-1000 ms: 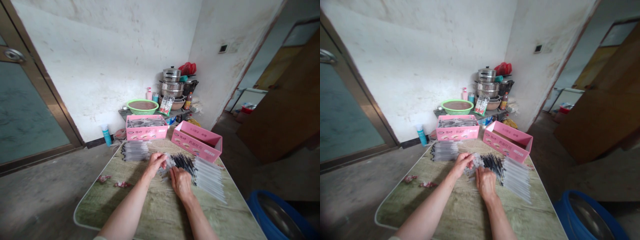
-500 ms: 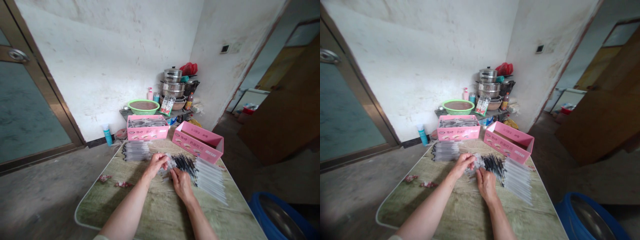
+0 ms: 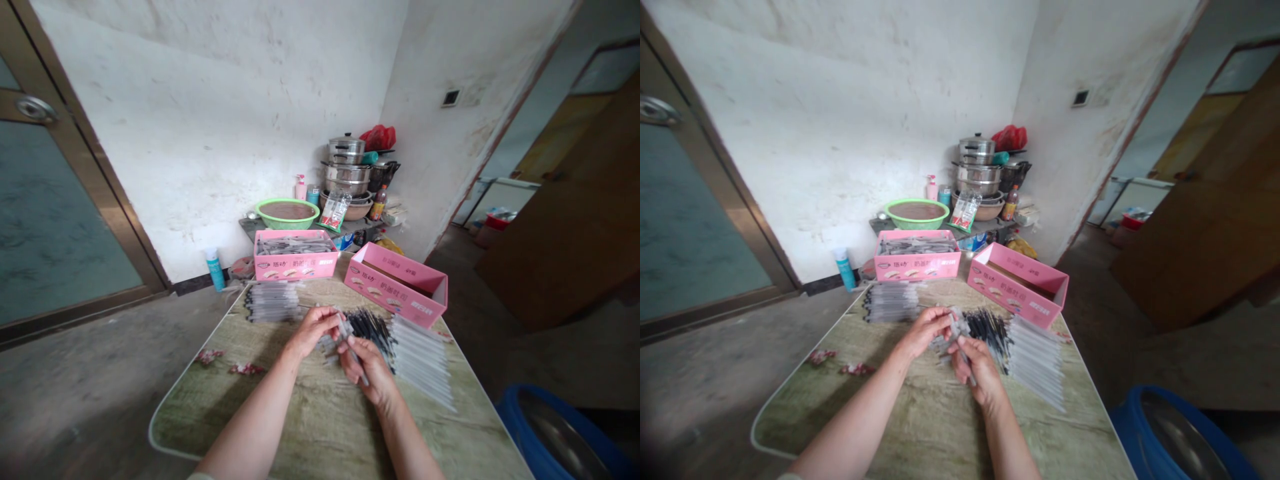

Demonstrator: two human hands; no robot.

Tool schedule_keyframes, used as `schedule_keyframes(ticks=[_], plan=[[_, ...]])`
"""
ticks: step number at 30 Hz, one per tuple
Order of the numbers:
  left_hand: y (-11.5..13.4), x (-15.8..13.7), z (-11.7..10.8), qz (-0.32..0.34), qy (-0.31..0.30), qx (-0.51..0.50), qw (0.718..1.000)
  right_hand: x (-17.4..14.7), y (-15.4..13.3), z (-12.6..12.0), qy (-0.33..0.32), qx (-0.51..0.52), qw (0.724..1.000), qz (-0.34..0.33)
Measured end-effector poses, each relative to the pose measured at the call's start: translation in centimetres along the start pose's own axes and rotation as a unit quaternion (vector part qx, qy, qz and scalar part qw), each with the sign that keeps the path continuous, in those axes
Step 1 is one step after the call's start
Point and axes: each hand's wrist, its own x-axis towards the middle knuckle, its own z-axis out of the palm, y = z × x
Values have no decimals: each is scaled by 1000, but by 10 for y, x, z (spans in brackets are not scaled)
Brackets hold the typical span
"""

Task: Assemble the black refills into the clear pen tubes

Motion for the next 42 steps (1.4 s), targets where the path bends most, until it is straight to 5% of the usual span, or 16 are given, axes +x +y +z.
schedule_keyframes(ticks=[7, 12, 14, 17, 19, 20, 23, 25, 29, 32, 35, 39, 42], plan=[[-1, -1, -1, -13, -17, 20, 1000, 0, 2, 1, -32, 64, 997, 18], [-5, 0, 3, -24, 32, 33, 999, 2, 3, -2, 55, -174, 982, -47], [-7, 1, 5, -29, 62, 35, 997, 2, 3, -1, 113, -365, 916, -118], [-10, 2, 4, -32, 93, 37, 994, 1, 3, 4, 190, -580, 770, -188], [-11, 3, 2, -27, 97, 34, 994, 1, 3, 8, 216, -612, 735, -195], [-10, 3, 0, -24, 89, 33, 995, 0, 3, 9, 210, -593, 754, -188], [-8, 2, -4, -14, 39, 29, 999, 1, 1, 10, 131, -398, 901, -113], [-6, 2, -6, -4, 8, 23, 1000, 1, 0, 8, 66, -218, 973, -43], [-3, 0, -4, 2, -12, 21, 1000, 0, -2, 3, 1, -35, 999, 12], [-5, 1, -1, -12, 16, 27, 999, 0, -2, 1, 41, -107, 993, -25], [-6, 3, -3, -23, 72, 24, 997, -2, 0, 5, 111, -354, 919, -133], [-3, 7, -15, 0, 204, -3, 979, -6, 6, 12, 163, -640, 714, -234], [-4, 8, -21, 16, 183, 17, 983, -5, 11, 10, 182, -687, 665, -228]])
